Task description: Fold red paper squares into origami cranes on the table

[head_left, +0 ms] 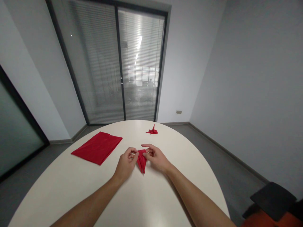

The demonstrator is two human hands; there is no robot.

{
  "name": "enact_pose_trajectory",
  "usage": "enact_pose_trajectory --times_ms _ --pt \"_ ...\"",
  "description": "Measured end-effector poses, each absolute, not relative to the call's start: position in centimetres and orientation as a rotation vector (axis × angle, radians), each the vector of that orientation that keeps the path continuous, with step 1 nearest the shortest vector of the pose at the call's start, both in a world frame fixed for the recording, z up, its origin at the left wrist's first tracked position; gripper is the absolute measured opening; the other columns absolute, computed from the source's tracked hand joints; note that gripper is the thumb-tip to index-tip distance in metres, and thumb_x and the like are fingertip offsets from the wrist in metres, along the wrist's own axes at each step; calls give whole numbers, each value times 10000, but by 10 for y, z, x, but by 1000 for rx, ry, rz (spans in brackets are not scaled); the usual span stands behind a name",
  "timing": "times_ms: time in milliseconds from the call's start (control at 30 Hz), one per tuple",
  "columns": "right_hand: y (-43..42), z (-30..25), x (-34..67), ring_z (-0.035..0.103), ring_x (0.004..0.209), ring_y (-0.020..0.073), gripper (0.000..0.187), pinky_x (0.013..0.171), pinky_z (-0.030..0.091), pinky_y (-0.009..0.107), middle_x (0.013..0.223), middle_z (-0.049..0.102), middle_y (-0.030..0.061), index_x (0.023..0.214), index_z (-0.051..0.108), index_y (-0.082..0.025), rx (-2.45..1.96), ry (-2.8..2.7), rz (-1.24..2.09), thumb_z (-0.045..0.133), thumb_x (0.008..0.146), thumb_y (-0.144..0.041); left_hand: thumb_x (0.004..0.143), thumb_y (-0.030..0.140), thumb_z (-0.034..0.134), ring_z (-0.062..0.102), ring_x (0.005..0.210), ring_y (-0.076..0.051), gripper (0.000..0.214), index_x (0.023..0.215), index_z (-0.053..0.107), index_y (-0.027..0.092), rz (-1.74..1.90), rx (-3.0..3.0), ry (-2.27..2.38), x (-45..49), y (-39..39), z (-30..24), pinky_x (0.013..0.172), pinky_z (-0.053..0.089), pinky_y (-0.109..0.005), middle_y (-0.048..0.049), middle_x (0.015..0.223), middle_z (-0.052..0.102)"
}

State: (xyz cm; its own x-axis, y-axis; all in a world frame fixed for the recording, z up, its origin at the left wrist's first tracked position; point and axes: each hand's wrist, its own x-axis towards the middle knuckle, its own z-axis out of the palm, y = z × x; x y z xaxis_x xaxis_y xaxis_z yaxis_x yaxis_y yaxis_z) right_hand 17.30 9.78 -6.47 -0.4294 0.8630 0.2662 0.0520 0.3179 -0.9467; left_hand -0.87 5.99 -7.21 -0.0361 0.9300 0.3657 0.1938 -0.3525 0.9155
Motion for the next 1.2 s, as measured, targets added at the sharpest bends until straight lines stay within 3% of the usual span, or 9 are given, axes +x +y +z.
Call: enact_pose_trajectory --times_ms 167,300,433,567,767,967,1200 --pt "99 -67 172 513 644 100 356 622 397 248 801 566 -29 1142 611 -182 -801 -1703 1267 703 824 -313 831 382 657 664 705 -158 304 1064 607 192 1456 1568 1274 -9 62 -73 628 533 -252 -28 875 685" --pt "98 -68 171 533 655 102 345 628 411 245 827 585 -23 1131 603 -185 -799 -1687 1274 702 825 -310 828 378 650 678 746 -178 246 974 650 179 1411 1587 1269 -10 63 -73 699 540 -278 -45 859 713" --pt "98 -66 172 559 684 117 344 632 431 250 880 630 3 1128 617 -183 -829 -1690 1221 701 823 -317 816 363 655 662 712 -167 194 883 639 182 1439 1608 1272 -9 63 -73 668 530 -262 -26 801 700" --pt "96 -60 175 536 657 126 290 621 424 266 851 680 26 1079 705 -175 -881 -1832 1112 670 856 -357 809 365 651 675 734 -180 236 945 671 174 1419 1614 1266 -8 62 -73 682 546 -280 -38 820 720" --pt "94 -57 176 615 809 174 441 762 481 321 995 716 57 1229 663 -189 -876 -1853 1129 719 816 -333 809 376 634 705 797 -219 244 923 721 179 1399 1621 1304 -11 64 -70 743 563 -332 -65 869 760" --pt "100 -62 178 672 868 215 268 833 498 369 977 753 82 989 725 -154 -853 -1743 1243 738 783 -324 800 392 641 693 730 -201 240 893 691 175 1494 1598 1356 -12 65 -71 693 559 -308 -45 797 734" --pt "107 -62 187 690 832 218 383 814 508 369 931 770 98 945 762 -139 -866 -1693 1354 809 715 -442 824 379 615 703 765 -208 223 897 695 184 1386 1662 1344 -10 62 -68 687 551 -299 -49 832 744"
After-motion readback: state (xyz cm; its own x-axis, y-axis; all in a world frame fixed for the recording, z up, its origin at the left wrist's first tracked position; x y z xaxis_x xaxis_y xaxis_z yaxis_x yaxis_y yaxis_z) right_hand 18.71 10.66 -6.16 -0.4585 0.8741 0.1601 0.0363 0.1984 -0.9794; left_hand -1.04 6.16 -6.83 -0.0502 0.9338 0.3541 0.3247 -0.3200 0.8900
